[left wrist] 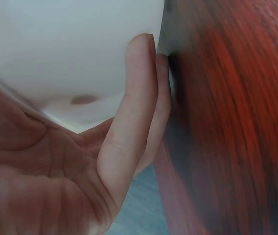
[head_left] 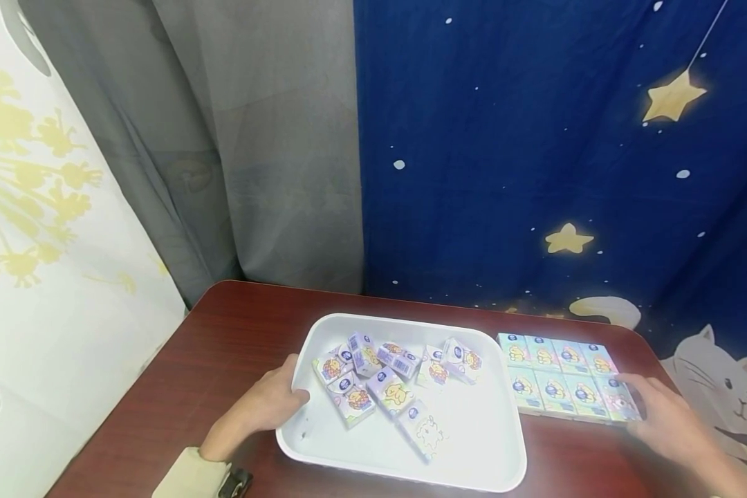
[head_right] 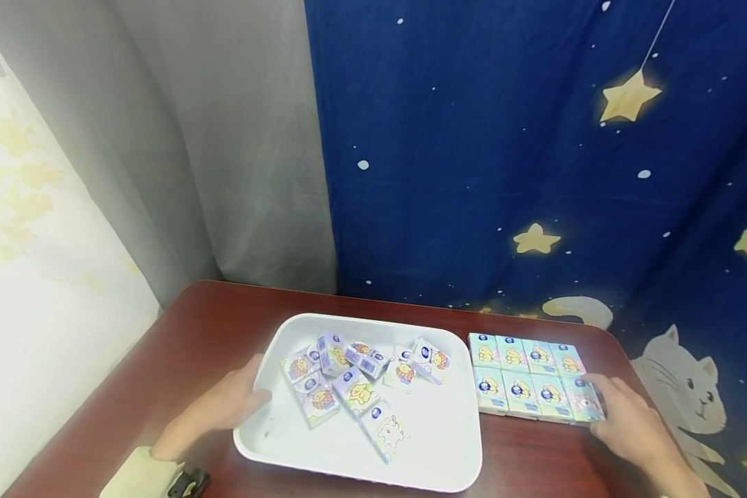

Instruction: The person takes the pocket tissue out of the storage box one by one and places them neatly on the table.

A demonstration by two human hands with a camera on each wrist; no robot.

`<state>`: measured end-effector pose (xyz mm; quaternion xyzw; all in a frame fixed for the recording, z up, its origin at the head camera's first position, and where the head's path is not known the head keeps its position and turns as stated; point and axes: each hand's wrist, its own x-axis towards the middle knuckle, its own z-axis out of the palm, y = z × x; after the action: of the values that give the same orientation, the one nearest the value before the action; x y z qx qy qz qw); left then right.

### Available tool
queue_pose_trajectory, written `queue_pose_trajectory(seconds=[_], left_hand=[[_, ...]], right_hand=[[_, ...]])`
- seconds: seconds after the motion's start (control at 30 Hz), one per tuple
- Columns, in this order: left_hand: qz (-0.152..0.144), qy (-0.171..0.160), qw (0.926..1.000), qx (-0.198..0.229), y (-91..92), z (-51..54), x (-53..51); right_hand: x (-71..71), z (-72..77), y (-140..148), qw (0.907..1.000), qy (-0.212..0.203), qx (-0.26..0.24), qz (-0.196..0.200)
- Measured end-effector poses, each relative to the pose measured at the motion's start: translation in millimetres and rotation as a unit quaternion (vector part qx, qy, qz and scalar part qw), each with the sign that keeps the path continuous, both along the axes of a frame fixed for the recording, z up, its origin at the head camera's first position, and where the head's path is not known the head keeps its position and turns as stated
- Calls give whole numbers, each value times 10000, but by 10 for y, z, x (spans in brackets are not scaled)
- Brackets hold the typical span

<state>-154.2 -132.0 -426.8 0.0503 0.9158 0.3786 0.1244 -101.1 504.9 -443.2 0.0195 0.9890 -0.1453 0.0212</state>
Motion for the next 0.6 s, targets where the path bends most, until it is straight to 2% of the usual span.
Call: queue_pose_trajectory(seconds=[0.6], left_hand=[[28,2,10000,-52,-16,10,6]], right_hand=[[-30,13,-12,10000,27,26,65]])
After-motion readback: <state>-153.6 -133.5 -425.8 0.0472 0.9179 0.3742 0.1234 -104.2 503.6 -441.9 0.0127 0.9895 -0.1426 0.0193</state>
